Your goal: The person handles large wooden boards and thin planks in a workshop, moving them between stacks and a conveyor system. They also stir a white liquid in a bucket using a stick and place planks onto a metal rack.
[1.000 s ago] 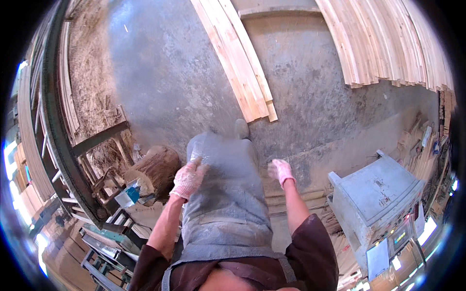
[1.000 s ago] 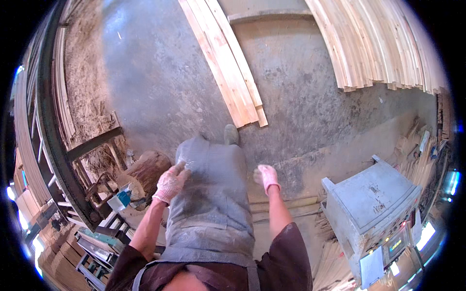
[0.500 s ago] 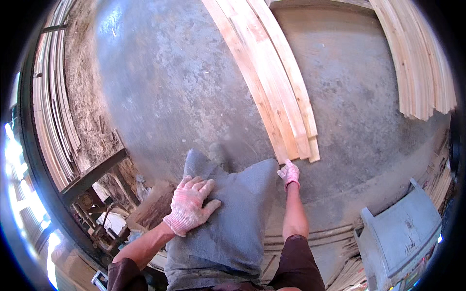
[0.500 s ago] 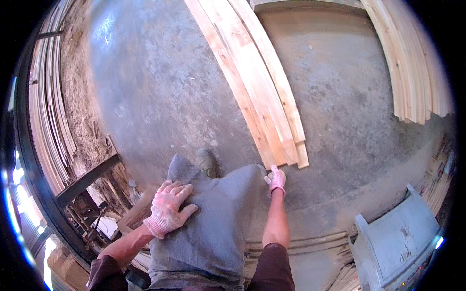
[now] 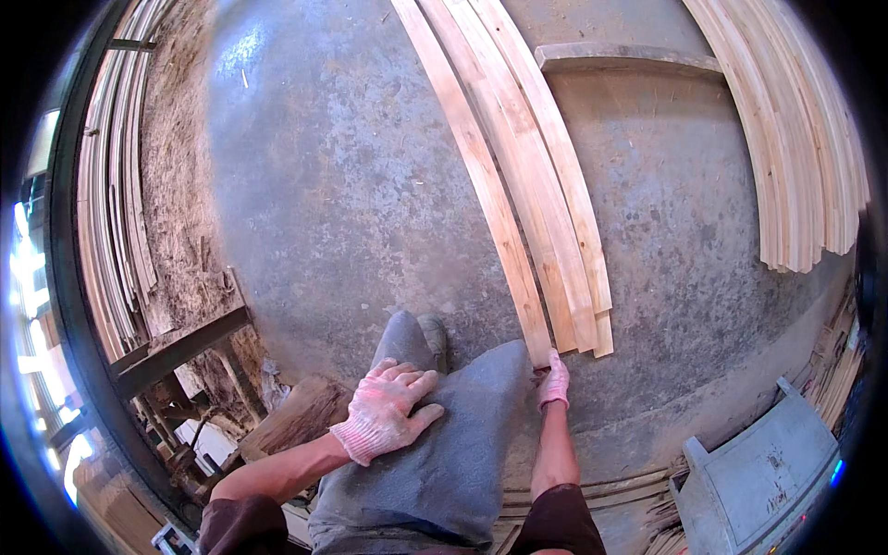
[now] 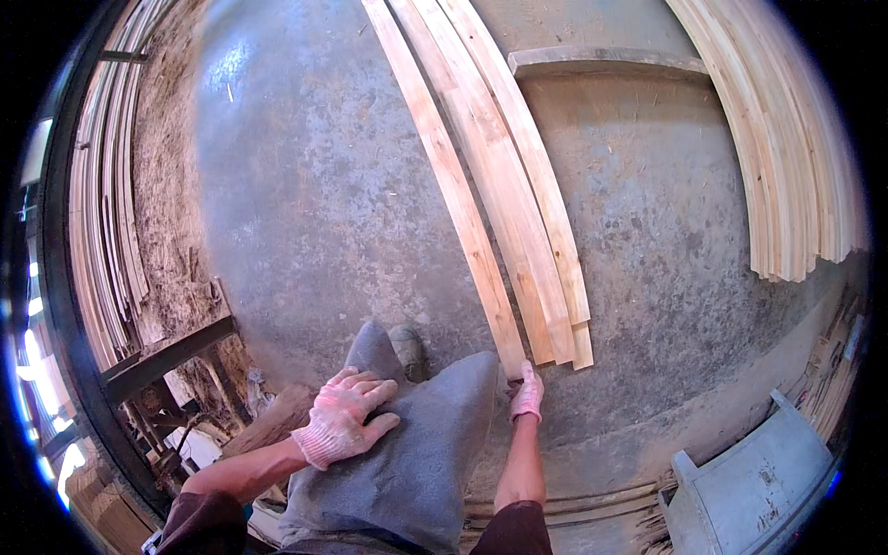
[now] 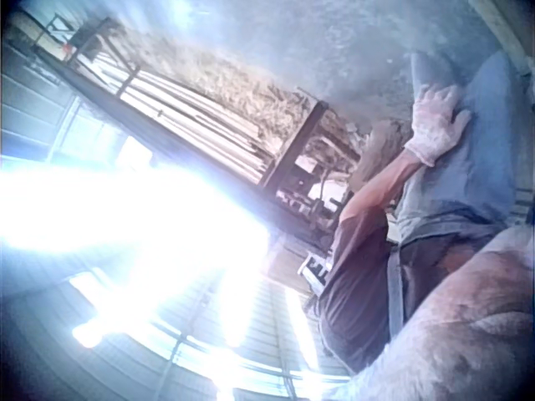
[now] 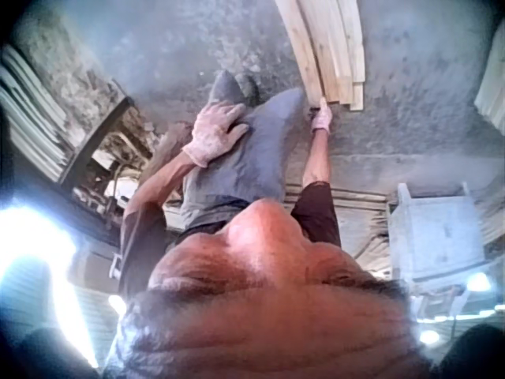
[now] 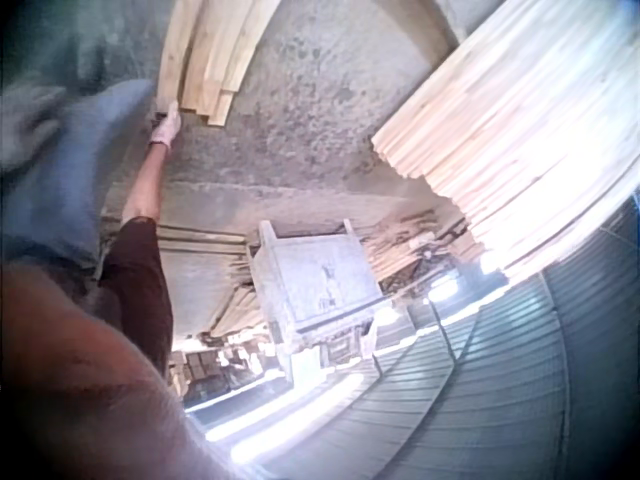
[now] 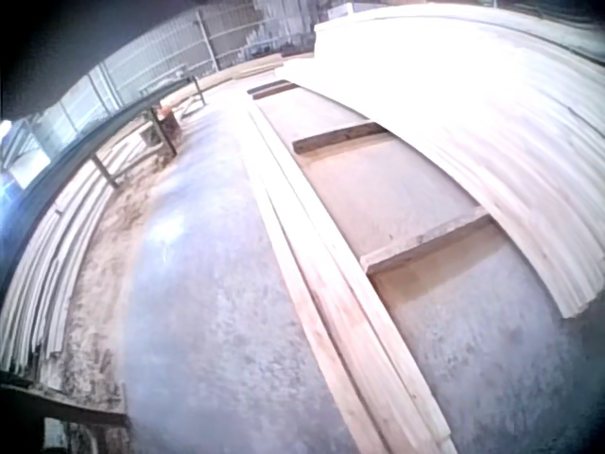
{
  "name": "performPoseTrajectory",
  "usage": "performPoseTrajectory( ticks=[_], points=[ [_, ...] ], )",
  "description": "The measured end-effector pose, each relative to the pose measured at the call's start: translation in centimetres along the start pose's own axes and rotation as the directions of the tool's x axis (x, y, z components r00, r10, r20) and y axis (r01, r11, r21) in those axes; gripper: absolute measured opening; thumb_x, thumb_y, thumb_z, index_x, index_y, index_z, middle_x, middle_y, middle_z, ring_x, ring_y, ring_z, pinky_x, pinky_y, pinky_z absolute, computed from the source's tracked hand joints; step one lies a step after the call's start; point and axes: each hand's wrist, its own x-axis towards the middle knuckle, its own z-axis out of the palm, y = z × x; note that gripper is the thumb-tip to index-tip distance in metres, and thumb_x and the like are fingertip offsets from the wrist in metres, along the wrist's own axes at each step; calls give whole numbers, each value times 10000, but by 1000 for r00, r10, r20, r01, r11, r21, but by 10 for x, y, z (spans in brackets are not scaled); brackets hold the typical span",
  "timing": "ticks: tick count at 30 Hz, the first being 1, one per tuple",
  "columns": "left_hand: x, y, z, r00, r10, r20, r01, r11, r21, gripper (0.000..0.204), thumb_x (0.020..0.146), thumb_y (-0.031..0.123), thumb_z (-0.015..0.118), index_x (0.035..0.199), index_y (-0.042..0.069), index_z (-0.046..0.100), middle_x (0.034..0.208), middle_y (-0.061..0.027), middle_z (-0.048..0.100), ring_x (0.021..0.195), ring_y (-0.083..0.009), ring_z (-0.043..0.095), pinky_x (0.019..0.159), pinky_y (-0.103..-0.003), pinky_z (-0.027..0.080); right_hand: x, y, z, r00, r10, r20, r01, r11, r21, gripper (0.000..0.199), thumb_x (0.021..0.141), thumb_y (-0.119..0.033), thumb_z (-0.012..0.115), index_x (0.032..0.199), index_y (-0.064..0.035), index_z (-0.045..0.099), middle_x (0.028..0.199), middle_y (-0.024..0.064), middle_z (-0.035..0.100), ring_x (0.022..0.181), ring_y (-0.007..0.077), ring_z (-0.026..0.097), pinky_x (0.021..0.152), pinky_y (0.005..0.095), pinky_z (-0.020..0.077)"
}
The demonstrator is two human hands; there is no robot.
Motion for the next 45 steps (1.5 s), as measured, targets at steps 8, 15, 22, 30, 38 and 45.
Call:
performPoseTrajectory(
  ticks=[8,15,22,30,38,45],
  points=[
    [-40,22,-6,958,-153,241,153,988,18,427,956,459,679,1244,146,721,1091,-145,758,1144,-357,681,1019,-471,507,-241,-142,-8,870,-138,473,406,745,-529,318,977,-258,757,1180,-16,720,913,52,757,706,105,682,528,296,551],
    [-80,55,-78,954,-94,286,238,-346,-908,1187,856,960,383,1574,15,433,1439,-111,608,1228,-279,622,1106,-539,456,-505,-166,21,602,-21,798,618,645,-449,364,978,-214,739,1269,1,695,993,57,767,800,115,694,668,303,584],
    [-188,87,-246,993,-120,-6,-60,-452,-890,651,1008,397,657,1481,-22,499,1057,-71,650,867,-209,676,845,-434,619,-655,-122,81,356,359,863,460,736,-496,386,1047,-347,693,1246,-19,651,953,57,713,726,98,657,597,261,529],
    [-391,42,-280,900,-420,116,13,-240,-971,446,1008,280,680,1354,5,622,966,-77,695,791,-200,694,730,-396,617,-659,-138,209,380,517,767,450,621,-642,421,1071,-396,636,1324,-59,633,1086,102,729,849,170,720,696,328,596],
    [-507,0,-291,600,-785,156,445,165,-880,427,896,373,698,1001,-34,775,840,-143,764,749,-211,741,708,-376,603,-685,-125,507,455,454,766,403,662,-632,636,1017,-491,696,1449,-60,519,1273,175,671,1019,266,711,818,434,608],
    [-547,-34,-314,452,-889,77,606,243,-758,386,909,316,695,1134,3,713,952,-109,774,918,-299,750,822,-430,593,-754,-154,741,436,227,871,582,667,-465,590,1005,-541,689,1361,-83,577,1185,130,687,983,268,722,748,439,627]
  ],
)
